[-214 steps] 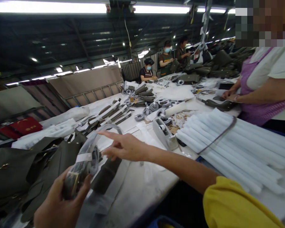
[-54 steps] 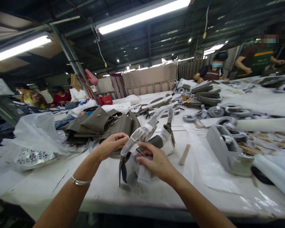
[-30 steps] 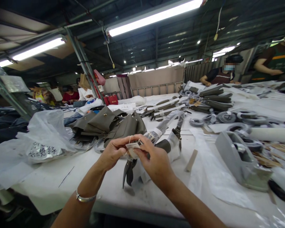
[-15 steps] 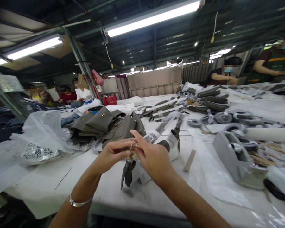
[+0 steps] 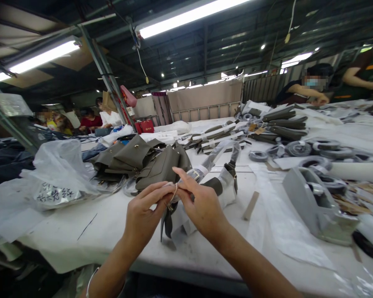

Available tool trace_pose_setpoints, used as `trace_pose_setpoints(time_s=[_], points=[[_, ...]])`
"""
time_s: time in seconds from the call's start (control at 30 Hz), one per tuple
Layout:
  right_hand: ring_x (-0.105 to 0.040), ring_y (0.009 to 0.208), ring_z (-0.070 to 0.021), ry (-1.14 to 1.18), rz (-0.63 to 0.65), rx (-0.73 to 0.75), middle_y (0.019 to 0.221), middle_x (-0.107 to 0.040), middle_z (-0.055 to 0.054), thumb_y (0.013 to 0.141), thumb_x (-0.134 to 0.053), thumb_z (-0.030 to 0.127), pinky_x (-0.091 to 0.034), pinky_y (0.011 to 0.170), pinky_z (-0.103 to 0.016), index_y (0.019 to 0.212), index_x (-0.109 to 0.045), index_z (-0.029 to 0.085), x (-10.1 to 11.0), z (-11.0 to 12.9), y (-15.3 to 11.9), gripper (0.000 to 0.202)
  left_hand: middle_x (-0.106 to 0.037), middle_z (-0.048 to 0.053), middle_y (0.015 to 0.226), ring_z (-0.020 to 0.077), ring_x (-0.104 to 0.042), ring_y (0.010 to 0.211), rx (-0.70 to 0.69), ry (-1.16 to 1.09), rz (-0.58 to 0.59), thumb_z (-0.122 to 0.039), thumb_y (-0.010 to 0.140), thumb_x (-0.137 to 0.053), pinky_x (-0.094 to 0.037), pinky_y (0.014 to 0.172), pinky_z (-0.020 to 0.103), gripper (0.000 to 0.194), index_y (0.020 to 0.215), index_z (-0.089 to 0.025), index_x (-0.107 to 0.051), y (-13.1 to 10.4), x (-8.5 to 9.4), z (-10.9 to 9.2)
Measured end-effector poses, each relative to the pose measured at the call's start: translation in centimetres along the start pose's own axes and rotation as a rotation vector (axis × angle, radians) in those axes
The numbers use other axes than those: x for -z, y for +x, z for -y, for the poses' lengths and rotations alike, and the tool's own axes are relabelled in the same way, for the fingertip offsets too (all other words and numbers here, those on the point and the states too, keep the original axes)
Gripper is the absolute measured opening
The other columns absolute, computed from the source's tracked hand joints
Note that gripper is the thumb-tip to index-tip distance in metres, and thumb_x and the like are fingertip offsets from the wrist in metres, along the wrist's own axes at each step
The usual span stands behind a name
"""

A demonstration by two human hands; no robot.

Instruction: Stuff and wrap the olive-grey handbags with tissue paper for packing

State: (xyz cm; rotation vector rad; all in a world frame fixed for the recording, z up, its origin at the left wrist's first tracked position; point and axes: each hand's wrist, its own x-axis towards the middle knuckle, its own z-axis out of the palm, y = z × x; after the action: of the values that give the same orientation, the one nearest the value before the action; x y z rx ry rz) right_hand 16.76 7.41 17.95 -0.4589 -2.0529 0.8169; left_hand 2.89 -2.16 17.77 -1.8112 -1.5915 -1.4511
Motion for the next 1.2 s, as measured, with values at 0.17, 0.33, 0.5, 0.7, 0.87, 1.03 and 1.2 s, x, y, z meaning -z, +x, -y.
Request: trace_pose_setpoints(time_s=[0.17, 0.33, 0.5, 0.7, 0.87, 1.03, 1.2], points=[[-0.064, 0.115, -0.0175, 0.501, 0.083, -0.171, 0.120, -0.071, -0.002, 0.093, -0.061, 0.031, -0.049, 0.102, -0.032, 0.135, -0.056, 0.031, -0.2, 0.0, -0.3, 0.042, -0.074, -0.001, 0.098, 0.0117, -0.071, 0.090, 0.073, 0.055, -0.101, -0.012, 0.085, -0.068, -0.058, 0.084, 0.021, 0.032, 0.114, -0.026, -0.066, -0.6, 0.6, -0.6], [-0.069, 0.106, -0.0185, 0.778, -0.071, -0.341, 0.109, -0.075, -0.005, 0.087, -0.071, 0.034, -0.054, 0.096, -0.032, 0.127, -0.062, 0.026, -1.0, -1.0, -1.5, 0.042, -0.073, -0.002, 0.087, 0.0117, -0.071, 0.081, 0.437, -0.186, -0.237, -0.022, 0.081, -0.075, -0.059, 0.075, 0.020, 0.034, 0.112, -0.024, -0.064, -1.8, 1.2, -0.2], [-0.070, 0.102, -0.0189, 0.470, -0.009, -0.190, 0.110, -0.074, -0.004, 0.088, -0.068, 0.029, -0.055, 0.094, -0.031, 0.113, -0.071, 0.024, -1.6, -1.3, -2.2, 0.025, -0.074, -0.001, 0.086, 0.0120, -0.071, 0.077, 0.612, -0.320, -0.442, -0.027, 0.077, -0.080, -0.059, 0.072, 0.019, 0.031, 0.104, -0.021, -0.066, -3.3, 1.8, 0.1], [-0.069, 0.102, -0.0176, 0.279, 0.077, -0.039, 0.111, -0.073, -0.003, 0.093, -0.059, 0.023, -0.054, 0.096, -0.032, 0.111, -0.073, 0.026, -1.8, -1.2, -1.7, 0.023, -0.074, -0.003, 0.083, 0.0125, -0.071, 0.074, 0.282, 0.074, -0.512, -0.013, 0.079, -0.074, -0.060, 0.070, 0.022, 0.020, 0.094, -0.025, -0.068, -6.3, 3.3, -3.3], [-0.071, 0.094, -0.0177, 0.465, 0.050, -0.091, 0.101, -0.075, -0.005, 0.092, -0.061, 0.027, -0.058, 0.090, -0.031, 0.103, -0.074, 0.021, -2.2, -1.5, -1.5, 0.018, -0.079, 0.003, 0.089, 0.0168, -0.075, 0.081, -0.280, 0.021, 0.136, -0.012, 0.089, -0.061, -0.063, 0.072, 0.023, 0.031, 0.118, -0.020, -0.064, -8.9, 0.4, -3.8], [-0.068, 0.105, -0.0191, 0.467, 0.020, -0.097, 0.110, -0.073, -0.006, 0.093, -0.060, 0.026, -0.055, 0.097, -0.033, 0.104, -0.074, 0.023, -1.2, -2.6, -1.8, 0.019, -0.078, 0.006, 0.093, 0.0183, -0.075, 0.084, -0.155, -0.017, 0.174, -0.012, 0.089, -0.059, -0.062, 0.078, 0.027, 0.031, 0.119, -0.022, -0.063, -9.9, -2.3, -0.6], [-0.074, 0.084, -0.0192, 0.357, -0.037, -0.231, 0.097, -0.076, -0.006, 0.091, -0.062, 0.033, -0.061, 0.079, -0.028, 0.098, -0.076, 0.024, 0.9, -6.3, -4.1, 0.018, -0.074, 0.010, 0.113, 0.0239, -0.070, 0.104, 0.147, -0.083, -0.058, -0.035, 0.094, -0.052, -0.062, 0.080, 0.031, 0.038, 0.131, -0.027, -0.058, -12.4, -1.7, 2.9]])
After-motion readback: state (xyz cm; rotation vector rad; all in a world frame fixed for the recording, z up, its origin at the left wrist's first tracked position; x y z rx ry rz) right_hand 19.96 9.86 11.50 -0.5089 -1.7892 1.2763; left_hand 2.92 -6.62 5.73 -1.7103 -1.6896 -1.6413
